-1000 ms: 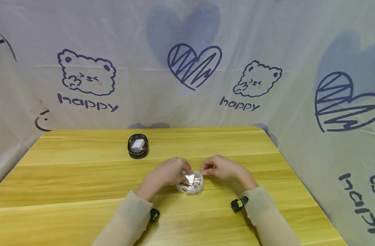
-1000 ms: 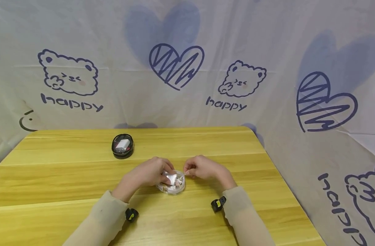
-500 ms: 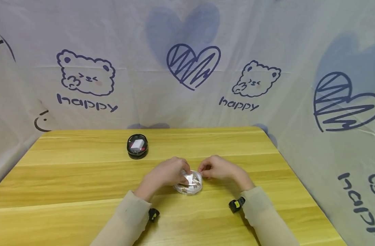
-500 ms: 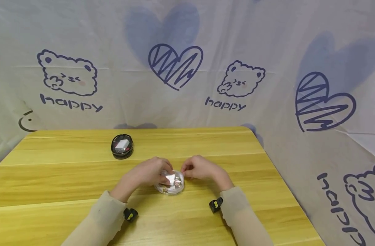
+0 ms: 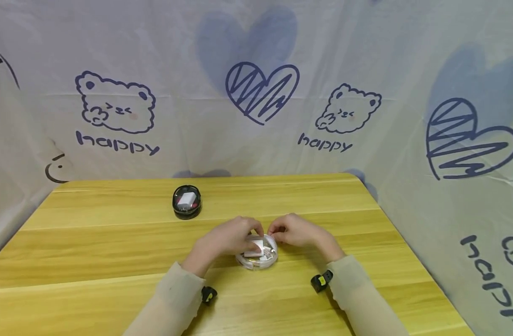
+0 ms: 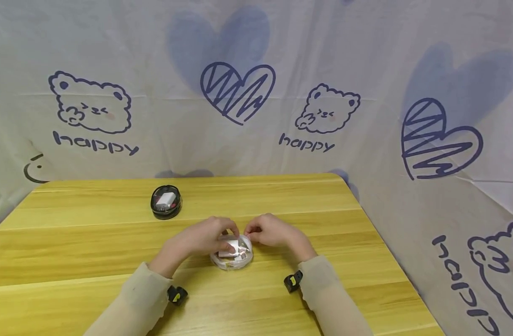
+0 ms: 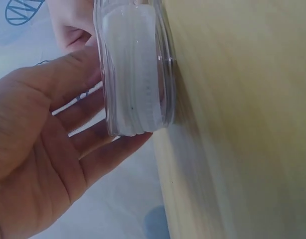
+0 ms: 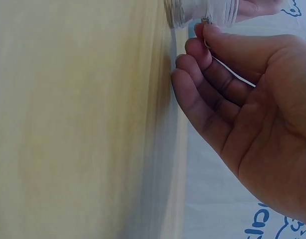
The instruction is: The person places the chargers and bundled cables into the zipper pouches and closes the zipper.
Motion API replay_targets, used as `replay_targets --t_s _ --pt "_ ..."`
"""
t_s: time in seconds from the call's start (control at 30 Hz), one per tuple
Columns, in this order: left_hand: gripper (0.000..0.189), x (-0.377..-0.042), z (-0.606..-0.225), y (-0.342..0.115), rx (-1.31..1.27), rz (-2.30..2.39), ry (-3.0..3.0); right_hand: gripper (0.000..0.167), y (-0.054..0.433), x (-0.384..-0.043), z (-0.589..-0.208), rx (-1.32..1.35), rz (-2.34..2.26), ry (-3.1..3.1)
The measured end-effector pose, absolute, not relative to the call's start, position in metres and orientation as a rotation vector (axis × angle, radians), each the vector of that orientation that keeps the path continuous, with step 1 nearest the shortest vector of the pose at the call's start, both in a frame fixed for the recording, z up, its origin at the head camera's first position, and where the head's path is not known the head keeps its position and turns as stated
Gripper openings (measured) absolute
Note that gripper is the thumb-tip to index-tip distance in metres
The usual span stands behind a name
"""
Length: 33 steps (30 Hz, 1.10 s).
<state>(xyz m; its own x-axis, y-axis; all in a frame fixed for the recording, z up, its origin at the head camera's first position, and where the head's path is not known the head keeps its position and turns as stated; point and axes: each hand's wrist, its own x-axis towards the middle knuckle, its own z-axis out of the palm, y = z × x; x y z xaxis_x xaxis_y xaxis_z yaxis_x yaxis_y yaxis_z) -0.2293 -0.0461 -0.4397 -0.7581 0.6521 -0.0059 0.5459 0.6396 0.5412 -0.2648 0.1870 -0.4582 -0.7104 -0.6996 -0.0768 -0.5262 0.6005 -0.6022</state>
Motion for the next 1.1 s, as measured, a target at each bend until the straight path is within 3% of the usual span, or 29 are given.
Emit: replay_targets --t_s 0.3,1.1 --pt "0.042 -0.232 -0.447 -0.051 1.075 0.805 2.581 0.011 0.188 -0.266 -0.461 -1.025 -0.786 2.554" --pt "0.033 -0.224 -0.444 -0.041 0.907 0.598 2.743 0.009 0.197 -0.264 -0.452 -1.092 -0.695 2.522"
